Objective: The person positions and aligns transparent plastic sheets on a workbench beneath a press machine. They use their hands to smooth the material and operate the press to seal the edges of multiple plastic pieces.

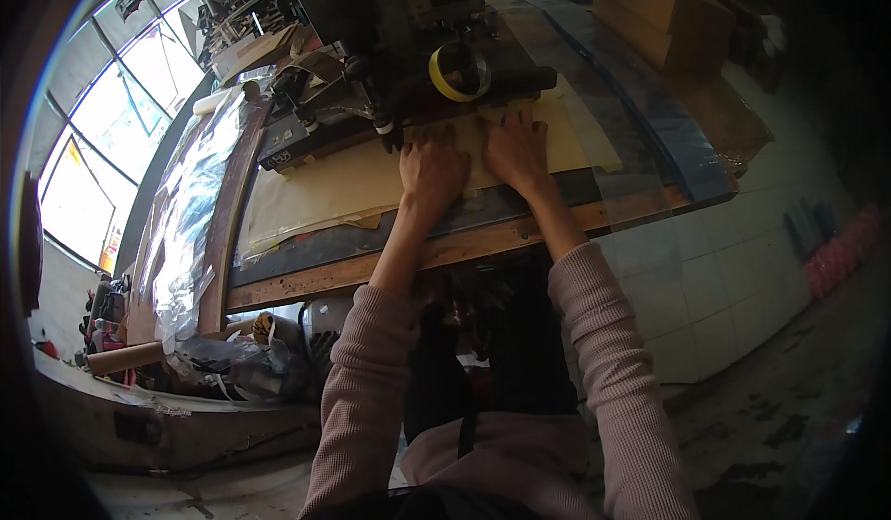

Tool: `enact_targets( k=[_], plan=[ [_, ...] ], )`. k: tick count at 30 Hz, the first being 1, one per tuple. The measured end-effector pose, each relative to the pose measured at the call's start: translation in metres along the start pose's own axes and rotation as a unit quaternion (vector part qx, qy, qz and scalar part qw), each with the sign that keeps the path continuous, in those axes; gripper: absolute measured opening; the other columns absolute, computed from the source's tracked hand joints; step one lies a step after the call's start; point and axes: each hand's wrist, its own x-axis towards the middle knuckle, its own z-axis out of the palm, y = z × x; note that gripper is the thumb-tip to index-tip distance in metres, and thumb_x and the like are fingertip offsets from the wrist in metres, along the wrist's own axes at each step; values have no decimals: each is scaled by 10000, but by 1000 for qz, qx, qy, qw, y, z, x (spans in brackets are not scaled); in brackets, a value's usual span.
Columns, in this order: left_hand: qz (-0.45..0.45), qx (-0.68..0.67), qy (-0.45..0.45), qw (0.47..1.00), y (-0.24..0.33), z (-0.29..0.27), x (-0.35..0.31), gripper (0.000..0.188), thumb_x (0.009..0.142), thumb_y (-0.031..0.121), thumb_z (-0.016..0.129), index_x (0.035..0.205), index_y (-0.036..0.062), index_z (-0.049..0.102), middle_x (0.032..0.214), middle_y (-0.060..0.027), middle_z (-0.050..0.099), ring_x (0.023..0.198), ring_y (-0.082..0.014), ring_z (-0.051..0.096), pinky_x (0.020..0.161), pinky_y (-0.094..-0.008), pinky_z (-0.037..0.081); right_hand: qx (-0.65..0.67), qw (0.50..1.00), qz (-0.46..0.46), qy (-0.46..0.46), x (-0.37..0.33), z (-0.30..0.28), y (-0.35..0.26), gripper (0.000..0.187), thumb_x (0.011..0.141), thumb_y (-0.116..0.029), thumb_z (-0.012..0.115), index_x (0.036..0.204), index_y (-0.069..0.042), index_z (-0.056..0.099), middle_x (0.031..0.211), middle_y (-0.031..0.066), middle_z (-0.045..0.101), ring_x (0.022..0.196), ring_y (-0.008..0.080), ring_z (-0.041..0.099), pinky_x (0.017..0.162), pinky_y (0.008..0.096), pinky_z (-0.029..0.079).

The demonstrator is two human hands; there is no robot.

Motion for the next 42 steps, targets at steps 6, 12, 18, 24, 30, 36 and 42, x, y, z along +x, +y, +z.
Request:
enact_targets(
  k=[6,12,18,24,30,36,42],
  plan=[
    [7,8,31,999,1,4,1,362,733,219,540,1031,15,571,979,-199,592,1009,-325,536,822,-433,454,-8,1000,-1,-1,1,3,1,383,796,-199,485,1163,-172,592,1101,158,483,1074,310,415,866,486,323],
    [-3,12,9,1000,-3,9,3,321,735,205,531,984,7,568,971,-215,592,1000,-338,542,812,-432,476,-26,1000,1,11,2,6,-1,385,799,-201,471,1165,-176,586,1071,168,487,1060,312,422,847,495,320],
    [22,27,46,998,-4,10,3,330,733,196,532,1006,14,568,993,-205,593,1016,-335,541,842,-431,472,-32,999,-3,22,3,5,-1,379,797,-206,471,1156,-190,589,1044,171,498,1045,313,433,829,497,326],
    [13,32,-3,999,-3,-1,4,368,728,199,531,1048,19,566,1046,-207,588,1057,-346,522,877,-431,453,-24,999,0,22,5,6,-2,354,799,-216,466,1125,-188,602,1031,164,506,1037,314,441,824,504,329],
    [34,74,-35,996,-8,6,9,390,726,196,532,1068,10,565,1071,-208,583,1058,-364,520,873,-430,460,-46,998,-7,42,5,7,-3,345,799,-219,469,1109,-187,617,1015,158,509,1021,306,444,817,500,332],
    [18,30,24,999,-3,3,5,387,730,195,527,1064,4,568,1057,-200,589,1047,-346,532,859,-437,467,-26,999,-2,39,3,5,-2,364,796,-196,477,1134,-185,612,1016,156,508,1012,309,439,831,497,333],
    [-2,18,40,999,-4,4,3,385,735,194,531,1075,17,568,1060,-206,583,1026,-342,547,829,-426,483,-22,999,-8,49,2,6,-3,377,792,-187,483,1149,-191,604,1024,158,503,1015,314,432,845,500,333]
  ],
)
